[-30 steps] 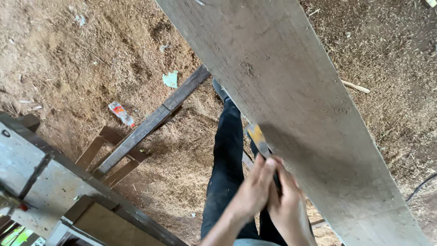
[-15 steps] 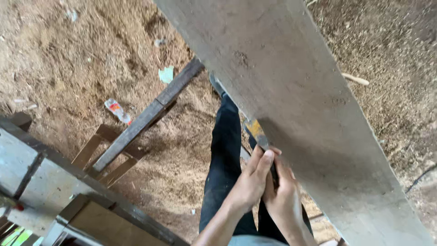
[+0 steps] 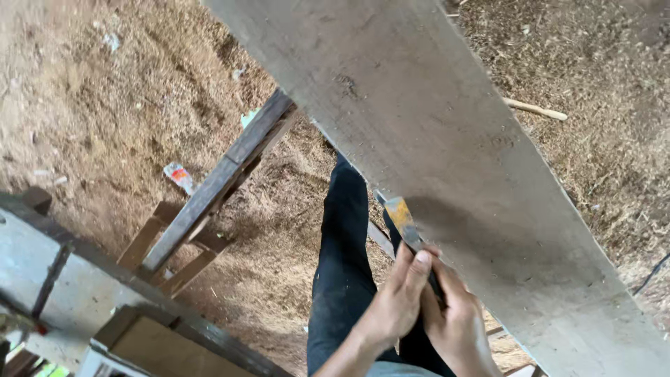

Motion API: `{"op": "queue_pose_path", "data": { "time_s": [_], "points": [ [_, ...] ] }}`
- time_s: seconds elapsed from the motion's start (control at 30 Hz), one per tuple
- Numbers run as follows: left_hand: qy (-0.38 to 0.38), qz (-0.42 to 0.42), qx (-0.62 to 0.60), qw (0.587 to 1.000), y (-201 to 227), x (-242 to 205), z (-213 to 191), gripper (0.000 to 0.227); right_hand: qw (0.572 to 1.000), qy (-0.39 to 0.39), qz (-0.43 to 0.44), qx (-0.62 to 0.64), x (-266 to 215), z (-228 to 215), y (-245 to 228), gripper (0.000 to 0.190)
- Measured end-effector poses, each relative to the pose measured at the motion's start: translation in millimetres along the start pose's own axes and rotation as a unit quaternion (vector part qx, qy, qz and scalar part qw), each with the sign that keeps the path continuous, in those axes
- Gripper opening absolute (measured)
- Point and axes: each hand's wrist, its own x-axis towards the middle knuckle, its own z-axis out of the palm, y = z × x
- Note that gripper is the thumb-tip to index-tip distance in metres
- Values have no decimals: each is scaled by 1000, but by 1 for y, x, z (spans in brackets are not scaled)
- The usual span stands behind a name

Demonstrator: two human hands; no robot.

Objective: The person uses a chisel to scrape and carve the surface of a wooden plank while it rests on a wooden frame.

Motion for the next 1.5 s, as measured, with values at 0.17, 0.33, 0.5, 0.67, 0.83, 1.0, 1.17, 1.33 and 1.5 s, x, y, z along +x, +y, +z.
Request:
{"op": "queue_pose_path", "data": {
  "time_s": [0.17, 0.33, 0.5, 0.67, 0.83, 1.0, 1.17, 1.33, 1.5],
  "points": [
    [3, -31, -43, 999, -9, -3, 0, 24, 999, -11, 38, -10, -11, -1, 11, 40],
    [2, -44, -18, 999, -15, -10, 11, 26, 999, -18, 39, -4, -17, -17, 18, 44],
    [51, -51, -11, 997, -20, -7, 21, 29, 997, -63, 23, 38, -8, -26, 25, 44],
    [50, -92, -6, 995, -19, -8, 15, 27, 973, -116, 165, 111, -10, -28, 38, 44],
    [11, -31, 68, 997, -47, -8, 32, 28, 975, -97, 183, 78, -30, -39, 64, 45],
    [17, -55, 53, 997, -71, 1, 21, 28, 995, -34, 23, 96, -34, -32, 82, 42],
    [-12, -86, -18, 996, -71, -8, 23, 29, 991, -48, 123, 2, -40, -41, 70, 46],
    [-88, -57, -160, 982, -48, -2, 25, 34, 997, -16, -8, -72, -21, -47, 46, 38],
    [-106, -97, -179, 973, -22, -3, 19, 40, 986, -13, -70, -153, -9, -51, 19, 40]
  ]
}}
